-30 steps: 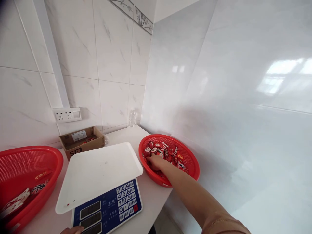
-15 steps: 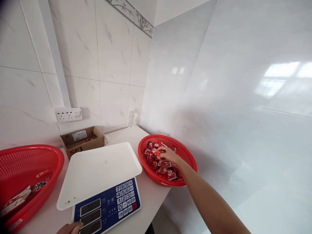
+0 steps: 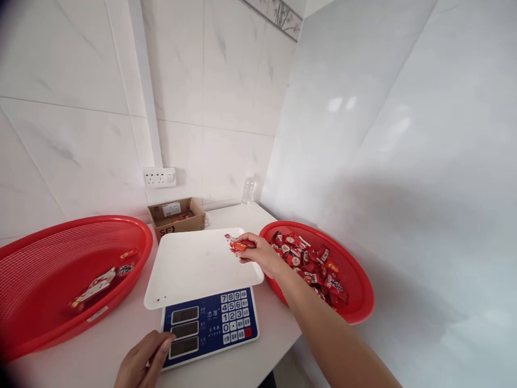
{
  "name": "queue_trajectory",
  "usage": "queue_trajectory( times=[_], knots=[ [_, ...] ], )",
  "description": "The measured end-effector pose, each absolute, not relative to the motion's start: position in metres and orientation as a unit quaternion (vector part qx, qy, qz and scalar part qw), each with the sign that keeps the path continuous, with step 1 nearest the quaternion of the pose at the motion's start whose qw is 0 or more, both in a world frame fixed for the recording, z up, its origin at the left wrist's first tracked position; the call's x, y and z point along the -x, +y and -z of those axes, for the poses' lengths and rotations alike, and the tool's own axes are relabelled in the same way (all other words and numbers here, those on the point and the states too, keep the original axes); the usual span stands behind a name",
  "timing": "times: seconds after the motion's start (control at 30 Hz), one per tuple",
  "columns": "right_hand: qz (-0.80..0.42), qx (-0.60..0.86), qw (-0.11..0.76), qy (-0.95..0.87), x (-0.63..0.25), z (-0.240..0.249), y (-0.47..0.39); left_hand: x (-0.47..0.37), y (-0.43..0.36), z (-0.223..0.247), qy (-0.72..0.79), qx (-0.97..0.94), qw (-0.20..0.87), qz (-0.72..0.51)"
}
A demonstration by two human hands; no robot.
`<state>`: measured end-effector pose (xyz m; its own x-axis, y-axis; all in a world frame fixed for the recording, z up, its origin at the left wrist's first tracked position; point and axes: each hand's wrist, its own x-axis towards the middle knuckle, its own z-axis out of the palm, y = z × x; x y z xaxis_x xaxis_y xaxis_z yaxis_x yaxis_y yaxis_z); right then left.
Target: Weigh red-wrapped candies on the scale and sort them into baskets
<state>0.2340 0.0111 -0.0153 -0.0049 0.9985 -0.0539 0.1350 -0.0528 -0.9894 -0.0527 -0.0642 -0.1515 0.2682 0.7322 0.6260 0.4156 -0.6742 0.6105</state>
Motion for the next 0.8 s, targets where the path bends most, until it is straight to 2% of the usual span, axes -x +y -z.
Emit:
queue_trajectory(
  times=[0.23, 0.47, 0.8],
  knots=[
    [-0.454, 0.535, 0.399, -0.591, -0.189, 0.041, 0.023, 0.052, -0.067, 0.141, 0.378, -0.781, 0.168, -0.469],
    [-0.285, 0.554, 0.393, -0.677, -0.201, 0.04, 0.014, 0.052, -0.067, 0.144, 0.379, -0.778, 0.175, -0.469],
    [-0.254, 0.605, 0.364, -0.661, -0.212, 0.043, 0.011, 0.052, -0.068, 0.144, 0.384, -0.779, 0.191, -0.458]
  ],
)
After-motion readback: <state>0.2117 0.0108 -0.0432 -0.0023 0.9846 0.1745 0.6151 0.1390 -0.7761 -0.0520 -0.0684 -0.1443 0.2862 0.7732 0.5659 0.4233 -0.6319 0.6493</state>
